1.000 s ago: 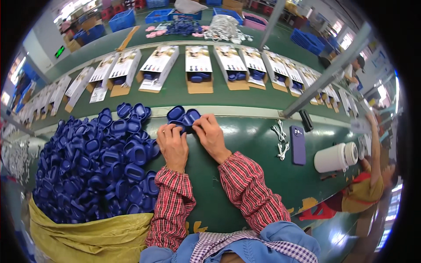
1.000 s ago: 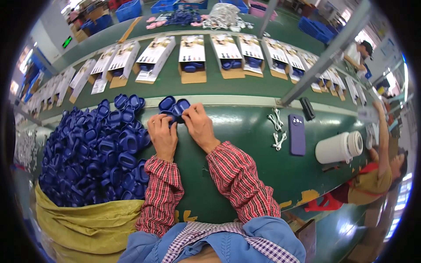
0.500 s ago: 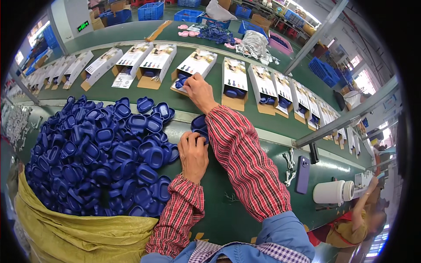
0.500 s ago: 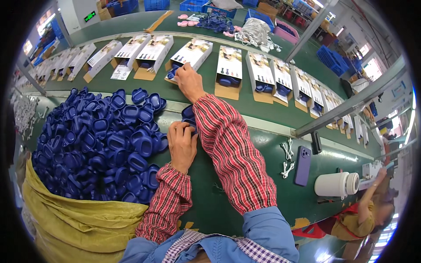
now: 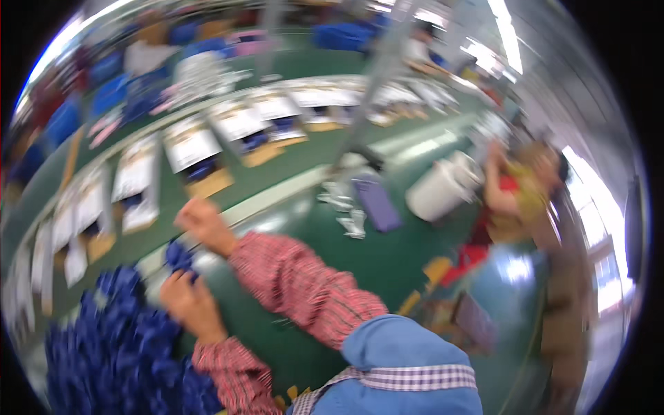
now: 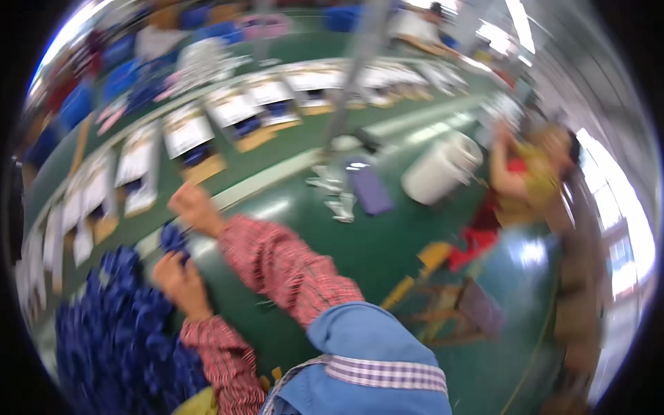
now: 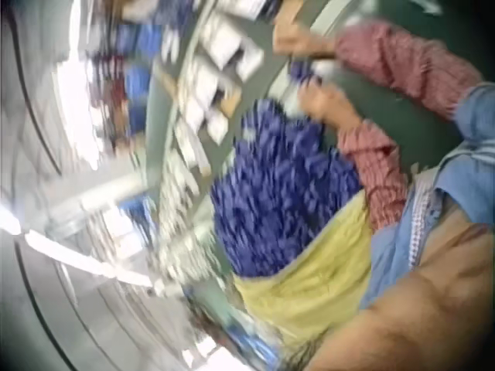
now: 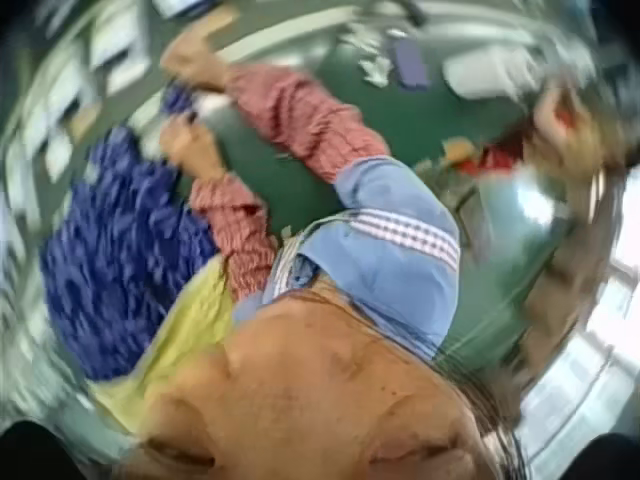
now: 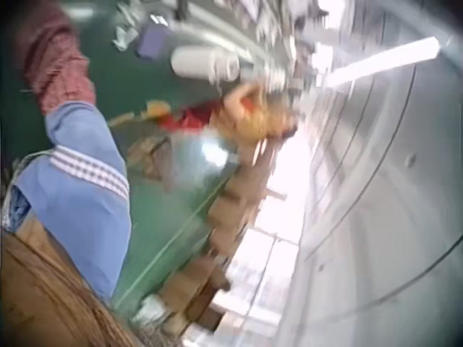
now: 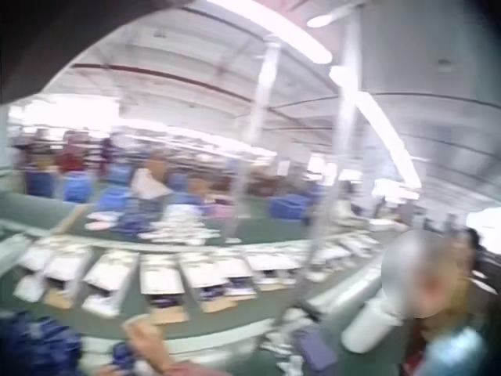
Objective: The person fits plastic pieces together by hand to assemble cases and places them into packaging boxes on the assembly line.
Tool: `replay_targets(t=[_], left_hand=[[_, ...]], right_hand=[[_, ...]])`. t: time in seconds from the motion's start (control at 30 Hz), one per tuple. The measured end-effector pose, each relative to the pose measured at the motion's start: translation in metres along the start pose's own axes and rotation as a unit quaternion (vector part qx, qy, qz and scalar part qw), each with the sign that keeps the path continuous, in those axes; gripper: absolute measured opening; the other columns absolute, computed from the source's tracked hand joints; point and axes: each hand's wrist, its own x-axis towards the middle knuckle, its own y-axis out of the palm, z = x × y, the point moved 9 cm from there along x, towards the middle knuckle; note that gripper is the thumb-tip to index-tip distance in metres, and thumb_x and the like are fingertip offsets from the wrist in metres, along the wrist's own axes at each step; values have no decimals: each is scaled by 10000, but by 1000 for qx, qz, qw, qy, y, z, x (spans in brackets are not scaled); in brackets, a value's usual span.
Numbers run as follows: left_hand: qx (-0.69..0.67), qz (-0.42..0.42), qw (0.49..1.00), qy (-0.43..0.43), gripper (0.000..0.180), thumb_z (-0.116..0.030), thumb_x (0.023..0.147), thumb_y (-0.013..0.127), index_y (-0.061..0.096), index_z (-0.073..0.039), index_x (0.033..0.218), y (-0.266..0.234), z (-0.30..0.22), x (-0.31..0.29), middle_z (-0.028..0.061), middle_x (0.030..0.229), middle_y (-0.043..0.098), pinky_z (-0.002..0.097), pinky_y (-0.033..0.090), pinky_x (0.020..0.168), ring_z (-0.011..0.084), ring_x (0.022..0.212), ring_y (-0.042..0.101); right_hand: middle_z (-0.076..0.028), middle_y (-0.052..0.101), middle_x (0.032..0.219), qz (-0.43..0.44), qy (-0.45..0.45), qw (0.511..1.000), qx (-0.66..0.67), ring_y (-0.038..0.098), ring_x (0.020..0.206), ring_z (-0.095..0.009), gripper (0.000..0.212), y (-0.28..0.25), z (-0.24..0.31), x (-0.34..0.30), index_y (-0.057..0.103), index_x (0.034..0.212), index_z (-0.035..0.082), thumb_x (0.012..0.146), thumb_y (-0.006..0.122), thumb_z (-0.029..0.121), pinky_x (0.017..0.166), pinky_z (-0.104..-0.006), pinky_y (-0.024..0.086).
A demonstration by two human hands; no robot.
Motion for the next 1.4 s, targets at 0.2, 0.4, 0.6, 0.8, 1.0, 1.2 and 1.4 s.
replay_targets(t=[0.2, 0.4, 0.6, 0.8, 1.0, 1.2, 1.4], left_hand=[[50, 13, 997, 58, 233, -205, 937, 649, 662, -6, 1058, 5, 1, -8, 150, 1085, 659, 456, 436, 949, 347, 1058, 577], [75, 17, 995, 65, 267, -249, 961, 627, 659, -15, 1086, -4, 16, -8, 131, 1080, 662, 444, 432, 946, 331, 1065, 567], [56, 17, 996, 64, 284, -262, 955, 637, 657, -8, 1082, -4, 11, -12, 160, 1074, 666, 460, 439, 932, 357, 1052, 578], [63, 1, 997, 53, 311, -276, 950, 644, 655, 6, 1079, -27, 22, -17, 165, 1059, 664, 477, 428, 940, 364, 1048, 575], [-80, 42, 996, 16, 225, -200, 924, 635, 714, -35, 1053, -52, -66, 7, 134, 995, 719, 408, 521, 770, 288, 848, 661], [52, -40, 996, 53, 219, -130, 774, 758, 682, -86, 975, -44, 46, -7, 135, 1012, 658, 466, 433, 949, 349, 1025, 587], [5, -32, 999, 0, 223, -151, 809, 748, 656, -80, 999, -35, 28, -18, 89, 1086, 635, 456, 418, 977, 328, 1117, 533]], right_hand=[[-127, 572, 921, 119, -69, 990, -32, 577, 929, -345, 207, -40, 47, -68, 634, 851, 82, 786, 736, 249, 785, -442, 487], [-140, 531, 1013, 123, -2, 992, 11, 560, 960, -331, 261, -41, 88, -114, 592, 1075, 20, 857, 684, 130, 813, -439, 465], [-123, 596, 921, 111, 94, 971, 191, 598, 829, -214, 567, -84, 130, -100, 409, 1491, 53, 953, 586, 73, 760, -350, 497], [-79, 583, 887, 62, -107, 960, 253, 565, 772, -194, 633, -155, 266, -23, 310, 1568, 95, 995, 578, 116, 732, -360, 492], [-73, 579, 895, 118, -271, 931, 216, 608, 658, -227, 543, -206, 383, -15, 525, 1448, 116, 919, 648, 121, 535, -336, 514], [-64, 476, 826, -187, 91, 966, 154, 384, 644, -167, 191, -170, 409, -24, 454, 770, 155, 918, 530, 248, 577, -327, 298], [-138, 626, 1073, 175, -218, 958, 71, 460, 511, -226, 584, -188, 444, -26, 507, 1198, 204, 1013, 232, 686, 413, -473, 345]])
